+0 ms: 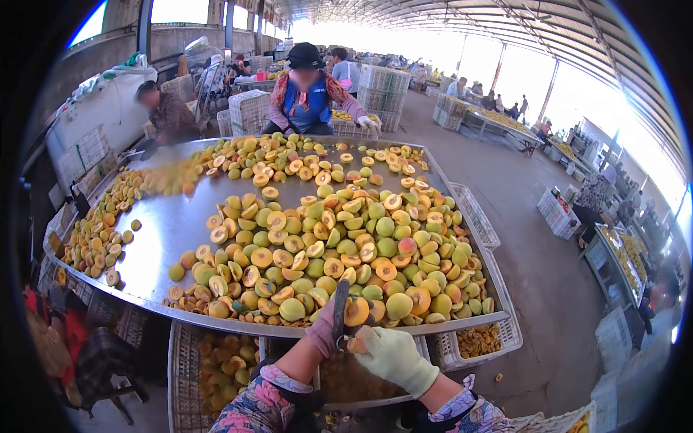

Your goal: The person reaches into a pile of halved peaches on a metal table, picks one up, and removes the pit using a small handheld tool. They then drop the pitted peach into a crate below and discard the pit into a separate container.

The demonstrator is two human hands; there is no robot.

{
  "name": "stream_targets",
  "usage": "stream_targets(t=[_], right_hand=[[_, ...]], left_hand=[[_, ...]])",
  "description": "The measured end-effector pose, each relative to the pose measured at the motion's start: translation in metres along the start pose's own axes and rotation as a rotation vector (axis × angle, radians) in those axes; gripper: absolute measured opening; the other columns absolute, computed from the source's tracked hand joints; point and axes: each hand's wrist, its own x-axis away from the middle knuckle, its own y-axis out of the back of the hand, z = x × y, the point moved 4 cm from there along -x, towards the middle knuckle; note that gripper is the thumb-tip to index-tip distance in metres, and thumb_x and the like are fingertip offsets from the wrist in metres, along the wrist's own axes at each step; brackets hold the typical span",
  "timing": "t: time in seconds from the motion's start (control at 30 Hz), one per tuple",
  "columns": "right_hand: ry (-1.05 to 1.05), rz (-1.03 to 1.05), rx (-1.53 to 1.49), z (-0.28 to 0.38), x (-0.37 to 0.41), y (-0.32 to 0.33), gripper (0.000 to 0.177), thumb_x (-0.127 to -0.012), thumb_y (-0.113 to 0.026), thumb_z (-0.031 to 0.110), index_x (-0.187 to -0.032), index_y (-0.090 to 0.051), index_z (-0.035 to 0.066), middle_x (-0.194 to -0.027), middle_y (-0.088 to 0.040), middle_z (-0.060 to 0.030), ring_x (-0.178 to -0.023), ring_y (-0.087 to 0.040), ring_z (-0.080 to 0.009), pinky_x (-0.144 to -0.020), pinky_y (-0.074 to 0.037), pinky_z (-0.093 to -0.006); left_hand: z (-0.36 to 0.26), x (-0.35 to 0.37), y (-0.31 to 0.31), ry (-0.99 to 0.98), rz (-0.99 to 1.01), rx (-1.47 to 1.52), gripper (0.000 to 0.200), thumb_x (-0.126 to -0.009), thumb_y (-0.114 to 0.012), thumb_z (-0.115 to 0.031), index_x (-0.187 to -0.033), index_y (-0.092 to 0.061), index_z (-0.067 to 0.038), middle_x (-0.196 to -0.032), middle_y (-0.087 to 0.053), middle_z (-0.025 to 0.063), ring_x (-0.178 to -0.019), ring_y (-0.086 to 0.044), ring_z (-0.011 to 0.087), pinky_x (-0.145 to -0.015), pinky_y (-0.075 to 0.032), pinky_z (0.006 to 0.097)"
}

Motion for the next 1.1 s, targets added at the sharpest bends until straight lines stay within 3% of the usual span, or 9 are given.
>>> stream_targets(t=[0.07,0.17,0.37,0.5,0.6,0.67,0.87,1.03,1.1], right_hand=[[-0.155,0.113,0.011,0.004,0.005,0.006,0.030,-0.084,-0.068,0.033,-0.092,-0.055,0.007,-0.080,-0.065,-0.0132,-0.074,-0.065,-0.0367,-0.062,-0.052,-0.0445],[-0.370,0.096,-0.008,-0.009,0.002,0.017,0.032,-0.086,-0.065,0.034,-0.095,-0.053,0.006,-0.079,-0.065,-0.0163,-0.077,-0.066,-0.0380,-0.065,-0.052,-0.0457],[-0.307,0.000,0.124,-0.023,-0.008,0.012,0.028,-0.088,-0.061,0.026,-0.101,-0.052,0.004,-0.077,-0.066,-0.0199,-0.071,-0.066,-0.0405,-0.062,-0.054,-0.0487],[-0.403,0.082,0.125,-0.021,-0.013,0.008,0.028,-0.089,-0.061,0.025,-0.101,-0.050,0.002,-0.077,-0.065,-0.0208,-0.073,-0.065,-0.0413,-0.063,-0.052,-0.0490],[-0.393,0.097,0.123,-0.019,-0.016,0.002,0.027,-0.090,-0.059,0.023,-0.102,-0.050,0.001,-0.076,-0.064,-0.0207,-0.070,-0.065,-0.0409,-0.059,-0.052,-0.0488],[-0.370,0.110,0.141,-0.020,-0.016,-0.004,0.028,-0.090,-0.059,0.023,-0.103,-0.049,0.001,-0.076,-0.064,-0.0211,-0.070,-0.065,-0.0408,-0.059,-0.052,-0.0491],[-0.337,0.147,0.064,-0.021,-0.013,-0.020,0.032,-0.089,-0.058,0.019,-0.109,-0.046,-0.003,-0.080,-0.065,-0.0231,-0.071,-0.065,-0.0410,-0.060,-0.052,-0.0491],[-0.278,0.041,-0.229,-0.023,-0.013,-0.023,0.033,-0.088,-0.058,0.017,-0.111,-0.044,-0.003,-0.077,-0.064,-0.0215,-0.063,-0.066,-0.0353,-0.054,-0.052,-0.0433],[-0.853,0.400,-0.827,-0.004,-0.014,-0.008,0.031,-0.089,-0.057,0.018,-0.110,-0.044,-0.002,-0.072,-0.062,-0.0172,-0.057,-0.064,-0.0257,-0.049,-0.050,-0.0373]], left_hand=[[-0.006,-0.006,0.002,-0.482,0.051,-0.427,0.053,-0.104,-0.035,-0.046,-0.121,-0.058,-0.002,-0.107,-0.068,0.0123,-0.084,-0.067,0.0171,-0.064,-0.055,0.0248],[-0.015,0.010,-0.013,-0.079,0.328,0.118,0.048,-0.102,-0.043,-0.044,-0.121,-0.058,-0.002,-0.100,-0.068,0.0112,-0.085,-0.069,0.0213,-0.065,-0.058,0.0304],[-0.010,0.013,-0.015,-0.392,0.132,-0.339,0.047,-0.103,-0.041,-0.041,-0.118,-0.059,-0.001,-0.107,-0.067,0.0102,-0.097,-0.066,0.0196,-0.070,-0.058,0.0292],[0.000,0.001,-0.012,-0.263,0.250,-0.031,0.040,-0.103,-0.047,-0.035,-0.116,-0.060,-0.001,-0.104,-0.068,0.0095,-0.094,-0.067,0.0195,-0.074,-0.057,0.0315],[0.004,-0.007,0.001,-0.715,0.169,-0.331,0.032,-0.098,-0.057,-0.030,-0.112,-0.061,-0.002,-0.104,-0.069,0.0086,-0.094,-0.067,0.0188,-0.077,-0.056,0.0324],[0.004,-0.010,0.010,-1.084,-0.002,-0.975,0.061,-0.081,-0.076,-0.025,-0.128,-0.049,0.003,-0.106,-0.064,0.0157,-0.095,-0.065,0.0300,-0.082,-0.052,0.0398],[0.007,-0.013,0.024,-1.087,-0.282,-1.401,0.064,-0.073,-0.080,-0.023,-0.123,-0.050,0.002,-0.096,-0.066,0.0140,-0.085,-0.066,0.0326,-0.076,-0.053,0.0405],[0.014,-0.030,0.038,-1.052,-0.163,-1.203,0.054,-0.078,-0.076,-0.028,-0.118,-0.054,0.000,-0.091,-0.068,0.0134,-0.082,-0.068,0.0293,-0.076,-0.054,0.0377],[0.004,-0.020,0.025,-0.999,-0.093,-1.109,0.045,-0.083,-0.072,-0.030,-0.114,-0.057,0.000,-0.090,-0.070,0.0125,-0.082,-0.068,0.0267,-0.077,-0.054,0.0365]])
